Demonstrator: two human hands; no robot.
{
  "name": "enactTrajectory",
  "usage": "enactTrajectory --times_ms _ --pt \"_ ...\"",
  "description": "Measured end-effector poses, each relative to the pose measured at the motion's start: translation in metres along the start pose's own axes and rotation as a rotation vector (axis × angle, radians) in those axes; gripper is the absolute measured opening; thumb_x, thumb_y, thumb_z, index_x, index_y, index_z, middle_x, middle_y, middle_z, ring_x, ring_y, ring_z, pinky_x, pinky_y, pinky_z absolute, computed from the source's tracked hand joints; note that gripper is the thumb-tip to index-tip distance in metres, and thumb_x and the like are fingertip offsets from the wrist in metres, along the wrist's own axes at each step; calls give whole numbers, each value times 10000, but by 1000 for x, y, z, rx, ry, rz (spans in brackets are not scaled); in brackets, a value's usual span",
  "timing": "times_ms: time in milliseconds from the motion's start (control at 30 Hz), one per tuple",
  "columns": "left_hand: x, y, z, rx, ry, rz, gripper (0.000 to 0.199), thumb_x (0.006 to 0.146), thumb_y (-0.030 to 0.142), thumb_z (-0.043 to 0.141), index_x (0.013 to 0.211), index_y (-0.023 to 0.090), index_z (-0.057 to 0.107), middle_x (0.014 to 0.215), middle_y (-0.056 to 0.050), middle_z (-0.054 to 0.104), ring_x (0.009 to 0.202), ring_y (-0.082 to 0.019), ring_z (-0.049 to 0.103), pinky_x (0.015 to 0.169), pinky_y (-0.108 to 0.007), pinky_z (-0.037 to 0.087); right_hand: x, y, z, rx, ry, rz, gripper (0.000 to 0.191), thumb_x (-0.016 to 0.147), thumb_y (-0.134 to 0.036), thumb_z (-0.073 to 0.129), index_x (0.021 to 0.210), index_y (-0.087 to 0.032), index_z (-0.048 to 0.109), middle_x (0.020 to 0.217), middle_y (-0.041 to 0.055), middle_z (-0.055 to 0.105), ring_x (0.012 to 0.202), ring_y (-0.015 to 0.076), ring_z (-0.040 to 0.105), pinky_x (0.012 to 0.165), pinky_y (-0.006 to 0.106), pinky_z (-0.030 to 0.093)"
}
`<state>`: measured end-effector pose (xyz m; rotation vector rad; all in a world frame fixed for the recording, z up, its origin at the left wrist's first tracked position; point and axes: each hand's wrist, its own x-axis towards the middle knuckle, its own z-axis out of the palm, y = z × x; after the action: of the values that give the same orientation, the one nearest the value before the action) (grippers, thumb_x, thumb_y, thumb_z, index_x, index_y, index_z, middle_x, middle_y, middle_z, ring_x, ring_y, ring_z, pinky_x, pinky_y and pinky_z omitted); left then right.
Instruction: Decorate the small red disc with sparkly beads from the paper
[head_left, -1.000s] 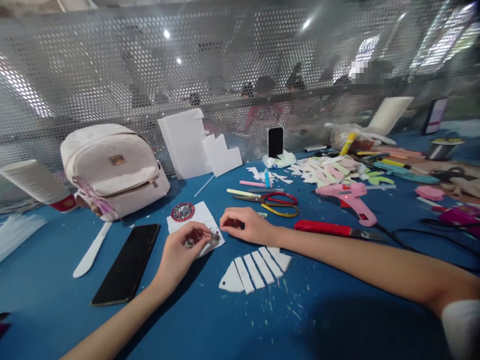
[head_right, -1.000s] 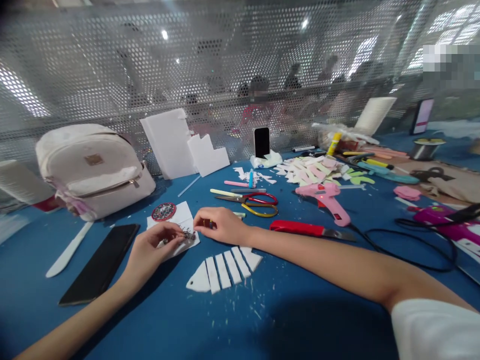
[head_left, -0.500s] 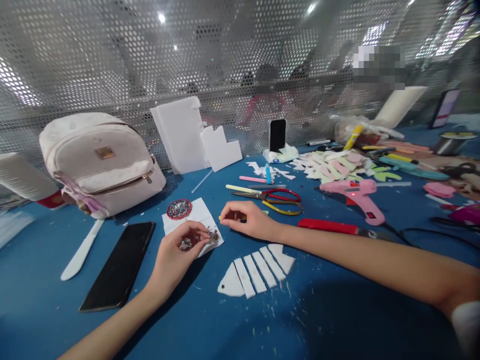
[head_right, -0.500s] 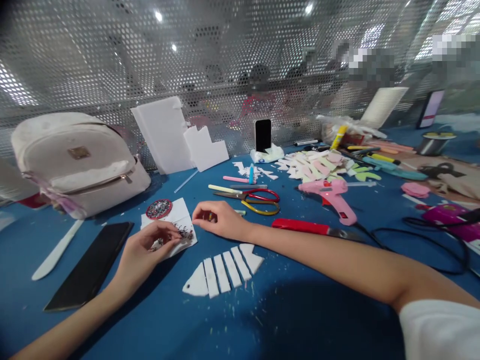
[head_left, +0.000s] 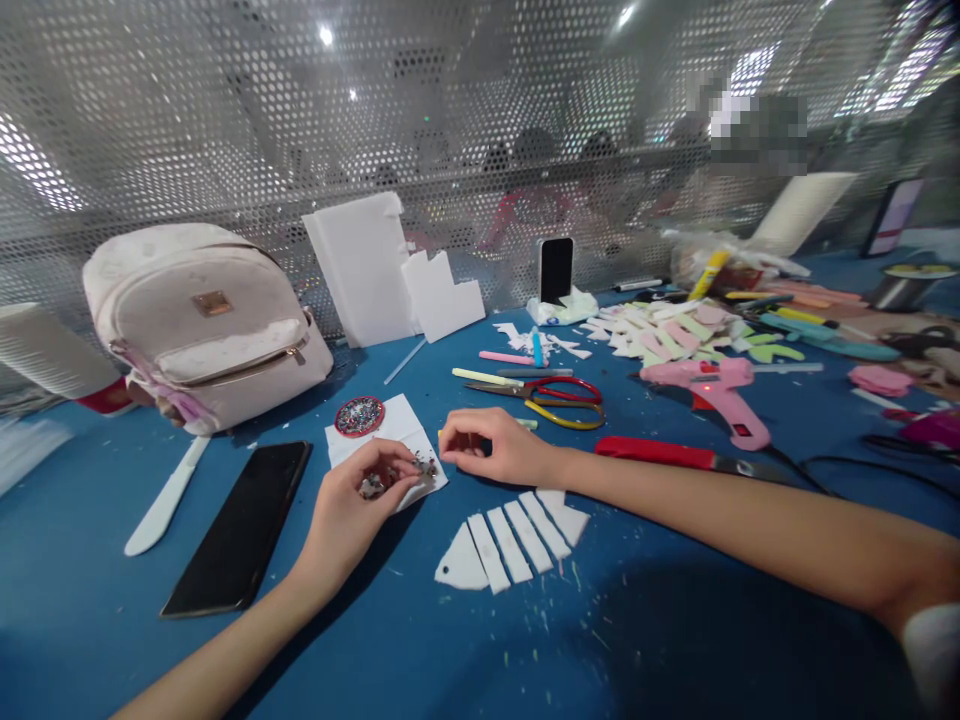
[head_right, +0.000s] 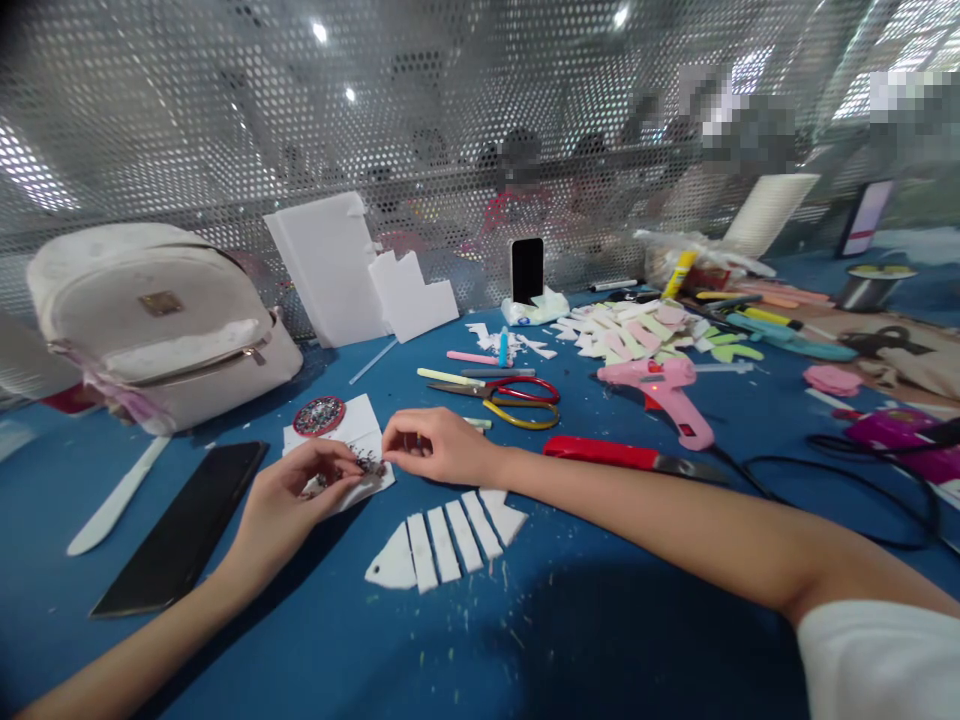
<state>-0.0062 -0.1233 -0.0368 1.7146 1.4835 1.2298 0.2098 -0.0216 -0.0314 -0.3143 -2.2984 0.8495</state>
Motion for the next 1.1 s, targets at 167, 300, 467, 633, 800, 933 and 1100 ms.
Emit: enactTrajectory --times_ms 167,300,467,633,800,933,1100 --pt "0 1 1 -27 -1 -10 125 824 227 700 942 209 662 826 7 703 741 -120 656 702 -212 495 0 1 1 -12 -34 -31 73 931 -222 619 906 -159 644 833 9 598 660 93 498 622 225 399" --pt "-1 3 1 -33 -1 4 112 817 216 696 924 212 664 817 12 707 748 -113 662 717 -199 503 0 0 0 -39 -56 -58 70 926 -216 623 890 -159 642 805 0 579 656 94 489 623 225 390" --pt "-1 5 1 -40 0 7 115 815 220 697 924 209 663 821 10 714 750 -111 672 726 -190 516 0 -1 0 -68 -77 -54 73 932 -210 607 896 -159 644 797 -5 571 653 92 489 622 225 380" --pt "0 4 2 -33 3 10 115 802 227 708 908 202 668 806 5 717 739 -118 680 730 -198 527 0 1 0 -76 -88 -46 83 938 -220 597 901 -160 642 806 0 574 661 98 494 630 229 380" --pt "0 4 1 -25 -7 15 111 819 220 695 926 205 669 824 2 719 765 -119 684 754 -199 525 0 1 1 -78 -88 -31 82 937 -218 598 905 -159 645 802 -2 571 660 98 491 629 228 378" --pt "0 4 1 -36 -8 23 96 820 213 695 912 206 669 827 2 715 764 -119 685 751 -198 532 1 -1 0 -75 -91 -28 86 934 -214 596 887 -158 642 791 -1 568 660 100 494 626 228 376" --pt "0 3 2 -29 -17 28 98 822 218 699 915 208 670 831 0 716 764 -123 683 749 -202 534 1 1 1 -83 -88 -35 76 928 -213 602 889 -163 643 784 -3 564 656 101 495 624 227 373"
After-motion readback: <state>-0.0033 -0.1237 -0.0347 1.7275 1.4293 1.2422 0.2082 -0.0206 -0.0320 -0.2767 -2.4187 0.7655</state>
